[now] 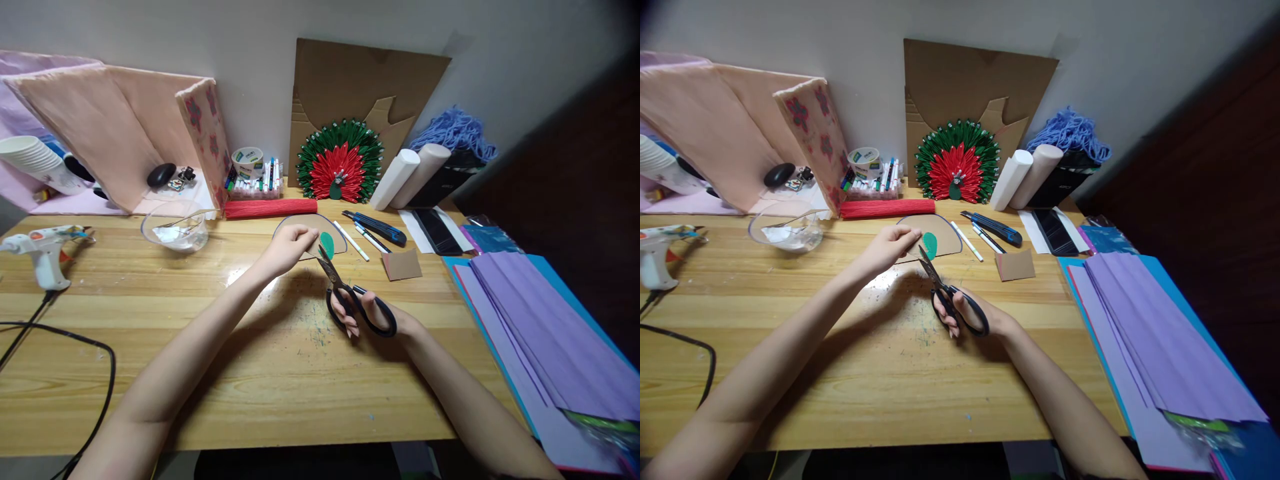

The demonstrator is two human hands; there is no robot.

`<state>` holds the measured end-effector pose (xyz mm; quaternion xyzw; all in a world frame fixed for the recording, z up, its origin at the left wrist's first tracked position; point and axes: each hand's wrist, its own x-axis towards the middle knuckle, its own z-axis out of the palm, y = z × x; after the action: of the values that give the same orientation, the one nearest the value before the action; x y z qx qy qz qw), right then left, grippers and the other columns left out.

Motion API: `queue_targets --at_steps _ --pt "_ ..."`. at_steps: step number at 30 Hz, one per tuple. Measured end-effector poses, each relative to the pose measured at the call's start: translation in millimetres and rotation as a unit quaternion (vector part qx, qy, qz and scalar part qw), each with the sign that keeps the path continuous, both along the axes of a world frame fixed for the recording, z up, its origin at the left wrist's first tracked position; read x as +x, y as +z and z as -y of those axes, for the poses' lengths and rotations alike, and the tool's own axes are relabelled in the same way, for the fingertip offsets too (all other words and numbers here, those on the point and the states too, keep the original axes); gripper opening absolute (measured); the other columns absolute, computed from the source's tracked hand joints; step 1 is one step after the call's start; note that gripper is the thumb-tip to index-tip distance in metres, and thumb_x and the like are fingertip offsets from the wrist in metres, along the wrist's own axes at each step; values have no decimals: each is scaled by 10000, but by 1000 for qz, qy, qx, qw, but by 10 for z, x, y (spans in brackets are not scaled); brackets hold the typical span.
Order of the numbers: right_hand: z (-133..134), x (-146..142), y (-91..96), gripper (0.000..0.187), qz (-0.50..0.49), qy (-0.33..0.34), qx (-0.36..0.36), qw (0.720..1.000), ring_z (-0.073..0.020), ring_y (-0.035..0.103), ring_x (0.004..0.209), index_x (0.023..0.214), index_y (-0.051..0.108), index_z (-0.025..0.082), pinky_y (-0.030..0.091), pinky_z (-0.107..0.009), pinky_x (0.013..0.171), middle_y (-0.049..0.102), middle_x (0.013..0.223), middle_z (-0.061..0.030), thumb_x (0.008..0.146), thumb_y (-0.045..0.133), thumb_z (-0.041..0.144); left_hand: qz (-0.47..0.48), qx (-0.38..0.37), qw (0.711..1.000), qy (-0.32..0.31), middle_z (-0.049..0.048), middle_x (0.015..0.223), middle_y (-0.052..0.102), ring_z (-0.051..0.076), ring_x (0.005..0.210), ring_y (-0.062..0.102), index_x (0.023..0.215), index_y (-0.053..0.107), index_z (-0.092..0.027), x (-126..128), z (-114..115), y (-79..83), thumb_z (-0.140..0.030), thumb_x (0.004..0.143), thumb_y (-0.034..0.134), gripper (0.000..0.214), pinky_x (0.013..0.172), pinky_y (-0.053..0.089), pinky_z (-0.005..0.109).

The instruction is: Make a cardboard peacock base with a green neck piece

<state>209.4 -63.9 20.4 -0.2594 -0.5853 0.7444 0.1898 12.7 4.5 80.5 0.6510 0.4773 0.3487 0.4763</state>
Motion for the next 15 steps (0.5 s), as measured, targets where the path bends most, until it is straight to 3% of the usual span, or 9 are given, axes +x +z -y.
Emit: queue_targets --at_steps 15 --pt "-4 -48 134 681 41 -30 0 999 -40 319 373 676 378 192 373 -183 343 338 505 94 546 424 859 4 -2 1000 5 -55 521 322 88 502 290 544 407 -179 -10 -14 -31 -419 772 484 340 482 233 230"
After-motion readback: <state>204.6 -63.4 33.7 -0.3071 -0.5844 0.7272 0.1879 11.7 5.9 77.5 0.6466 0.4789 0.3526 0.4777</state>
